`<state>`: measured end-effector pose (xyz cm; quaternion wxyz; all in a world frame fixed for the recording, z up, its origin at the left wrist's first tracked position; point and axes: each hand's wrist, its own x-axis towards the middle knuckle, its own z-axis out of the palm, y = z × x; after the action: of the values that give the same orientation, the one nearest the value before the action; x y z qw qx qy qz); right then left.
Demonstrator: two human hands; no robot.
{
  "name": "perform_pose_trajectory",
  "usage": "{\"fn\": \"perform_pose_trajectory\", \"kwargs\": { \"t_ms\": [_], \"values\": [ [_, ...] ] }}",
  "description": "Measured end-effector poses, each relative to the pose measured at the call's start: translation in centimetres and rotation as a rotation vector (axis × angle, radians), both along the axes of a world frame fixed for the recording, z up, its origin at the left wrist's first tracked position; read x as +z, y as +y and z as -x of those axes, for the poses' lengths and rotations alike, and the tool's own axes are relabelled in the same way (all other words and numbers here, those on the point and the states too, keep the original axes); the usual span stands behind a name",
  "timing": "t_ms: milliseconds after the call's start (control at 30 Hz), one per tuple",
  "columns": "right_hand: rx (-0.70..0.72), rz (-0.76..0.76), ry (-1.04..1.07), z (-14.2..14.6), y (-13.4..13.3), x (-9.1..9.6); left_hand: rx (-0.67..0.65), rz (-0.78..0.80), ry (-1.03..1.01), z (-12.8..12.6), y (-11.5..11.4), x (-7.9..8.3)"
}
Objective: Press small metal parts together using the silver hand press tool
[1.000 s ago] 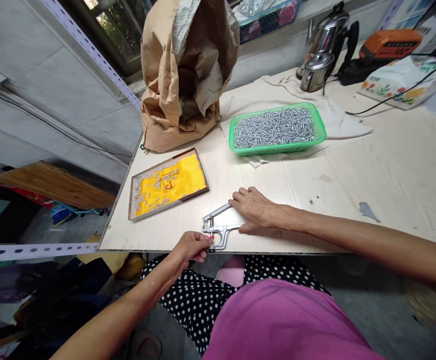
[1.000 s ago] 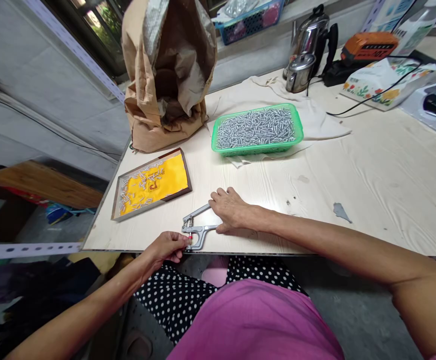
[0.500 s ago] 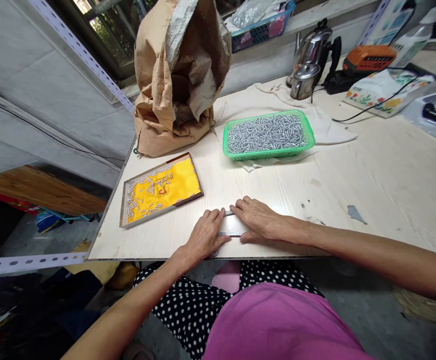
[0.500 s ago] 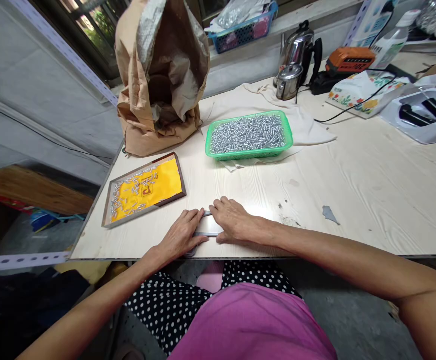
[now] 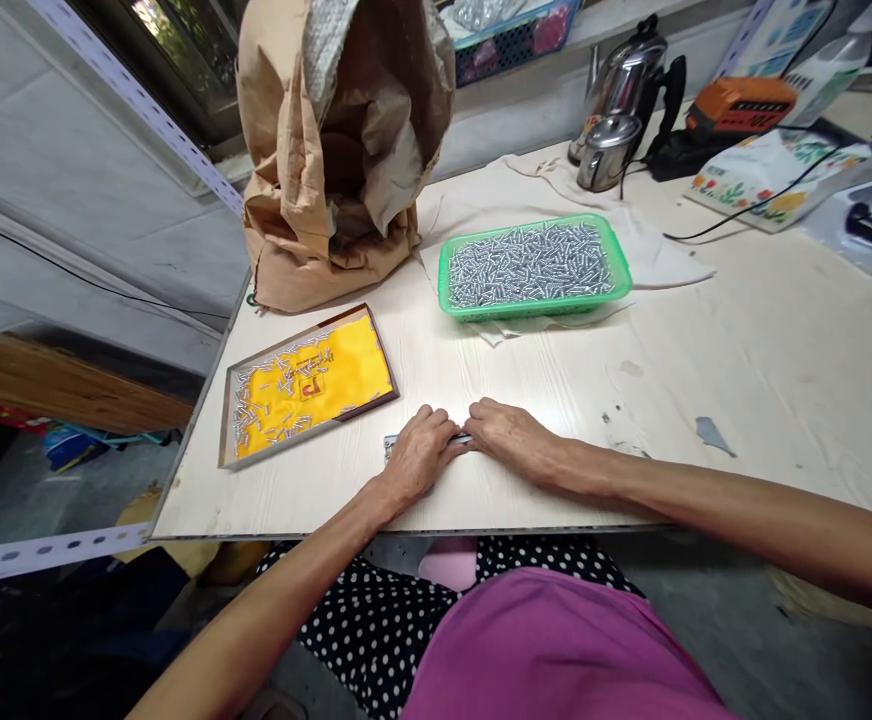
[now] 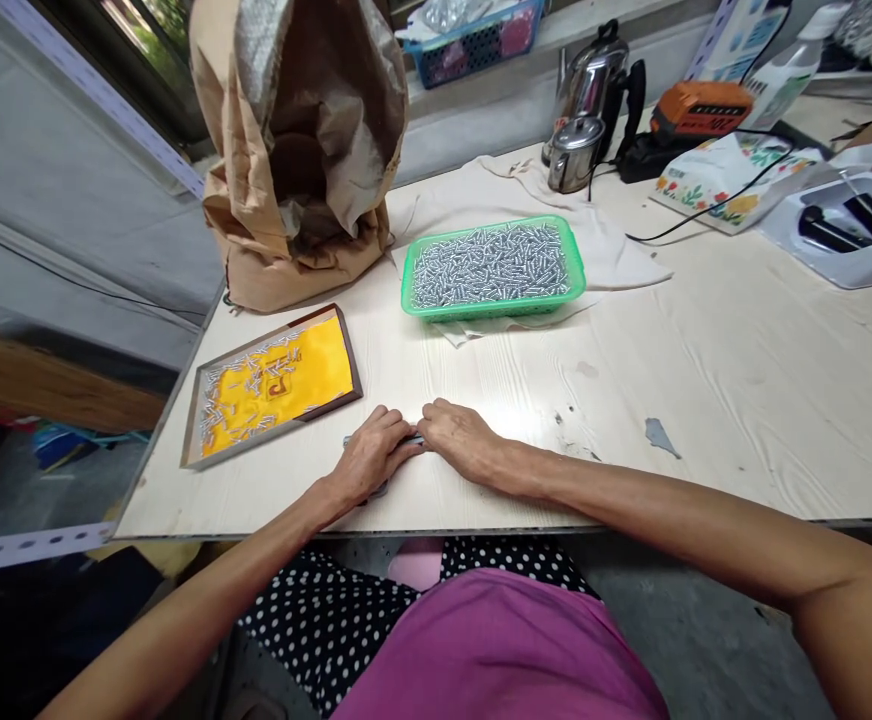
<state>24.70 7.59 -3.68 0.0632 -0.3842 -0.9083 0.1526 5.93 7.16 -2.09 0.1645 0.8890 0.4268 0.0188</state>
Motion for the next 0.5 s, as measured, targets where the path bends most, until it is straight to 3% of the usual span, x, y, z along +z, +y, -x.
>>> {"fn": "perform_pose_trajectory", "kwargs": {
  "t_ms": [267,400,500],
  "values": [
    [0.012,-0.061,0.039,-0.6,0.8,0.3,0.083,-0.043,0.015,-0.1,-0.3,-0.1],
    [0.098,-0.027,0.059,-1.7,2.3,0.9,0.173,-0.137,-0.052,-0.1,-2.7,-0.8],
    [0.038,-0.041,0.054,-1.8,3.0,0.5,0.168,-0.197,-0.138,-0.8,-5.4,-1.7]
  ]
}}
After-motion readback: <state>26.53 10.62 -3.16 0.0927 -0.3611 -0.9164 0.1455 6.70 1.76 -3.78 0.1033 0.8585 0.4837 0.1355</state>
